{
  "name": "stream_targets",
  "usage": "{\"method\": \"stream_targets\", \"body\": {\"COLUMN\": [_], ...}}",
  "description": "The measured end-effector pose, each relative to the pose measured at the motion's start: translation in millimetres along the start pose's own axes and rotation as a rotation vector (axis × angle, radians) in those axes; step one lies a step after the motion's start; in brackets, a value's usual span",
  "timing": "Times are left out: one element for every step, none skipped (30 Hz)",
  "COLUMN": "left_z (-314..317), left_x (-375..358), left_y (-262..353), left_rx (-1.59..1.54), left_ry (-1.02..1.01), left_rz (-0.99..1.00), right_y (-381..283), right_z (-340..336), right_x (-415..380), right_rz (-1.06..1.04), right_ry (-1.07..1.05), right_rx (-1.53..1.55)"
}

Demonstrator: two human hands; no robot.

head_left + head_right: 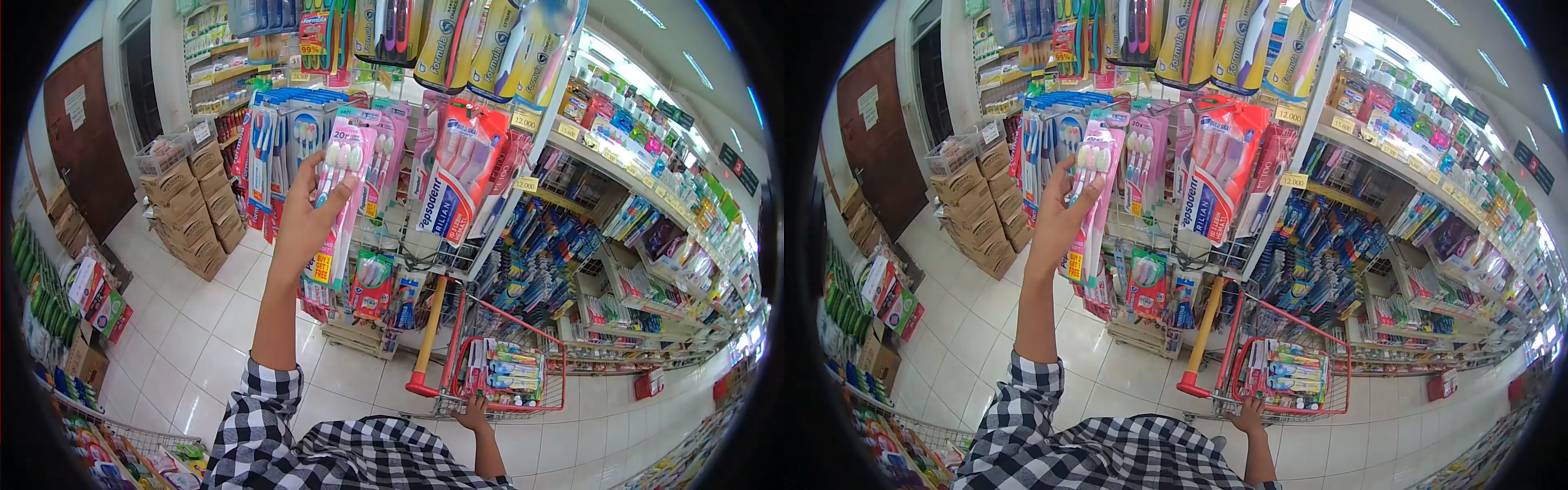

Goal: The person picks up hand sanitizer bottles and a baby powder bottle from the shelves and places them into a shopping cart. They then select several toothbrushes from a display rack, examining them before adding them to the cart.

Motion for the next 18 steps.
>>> {"method": "stream_targets", "body": {"left_z": [1.0, 2.4, 2.2, 1.8, 4.1, 7.1, 10.4, 14.3, 17.2, 20.1, 24.8, 26.3, 27.4, 31.9, 37.4, 39.5, 41.1, 45.7], "left_x": [-0.4, -0.9, -1.5, -1.5, -0.8, -0.2, 0.1, 1.4, 4.2, 7.3, 10.4, 13.4, 16.1, 19.3, 22.6, 25.6, 27.9, 30.4], "left_y": [-1.8, -3.4, -7.2, -10.9, -12.5, -12.1, -12.4, -15.7, -18.4, -21.6, -27.9, -33.4, -36.7, -38.1, -41.8, -44.3, -45.1, -48.0], "left_rx": [0.018, 0.019, 0.038, 0.057, 0.06, 0.024, -0.012, -0.008, -0.011, -0.013, -0.009, 0.01, 0.027, -0.006, -0.004, 0.006, 0.015, -0.047], "left_ry": [-0.006, -0.009, 0.006, 0.021, 0.016, 0.018, 0.019, 0.012, 0.02, 0.027, 0.021, 0.062, 0.102, 0.09, 0.081, 0.113, 0.146, 0.136], "left_rz": [-0.005, -0.005, -0.025, -0.044, -0.043, -0.02, 0.003, 0.003, 0.021, 0.039, 0.044, 0.068, 0.094, 0.102, 0.106, 0.138, 0.17, 0.155], "right_y": [-0.1, -0.9, -1.8, -2.2, -3.5, -5.1, -7.2, -8.2, -0.6, 3.0, 6.2, 6.6, 6.3, 5.9, 6.1, 6.2, 1.9, -1.8], "right_z": [-0.4, -0.9, -1.5, -2.1, -2.4, -2.8, -3.6, -3.7, 1.2, 2.5, 2.9, 2.6, 2.0, 1.6, 1.8, 1.9, -1.3, -2.5], "right_x": [-0.6, -1.0, -2.0, -3.1, -4.2, -4.6, -5.0, -6.1, -4.1, -1.2, 1.1, 0.7, 0.7, 0.6, -0.2, -0.6, -1.7, -3.8], "right_rz": [0.006, 0.012, 0.013, 0.023, 0.033, 0.036, 0.027, 0.016, 0.018, -0.012, -0.041, -0.032, -0.03, -0.025, -0.02, -0.012, -0.009, 0.038], "right_ry": [-0.002, -0.005, -0.006, -0.003, -0.002, -0.003, -0.01, -0.017, -0.018, 0.035, 0.089, 0.087, 0.088, 0.086, 0.083, 0.08, 0.081, 0.029], "right_rx": [-0.001, -0.001, 0.001, 0.001, 0.003, 0.009, 0.002, -0.006, 0.002, 0.005, 0.008, 0.031, 0.039, 0.054, 0.068, 0.059, 0.068, 0.032]}}
Point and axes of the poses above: each hand's wrist, its own x-axis towards the middle knuckle, its own z-axis out of the palm, y = z × x, the point moved 9 cm from there along x, towards the middle knuckle, and after that the axes turned 14 degrees about x, right-handed, at the moved point
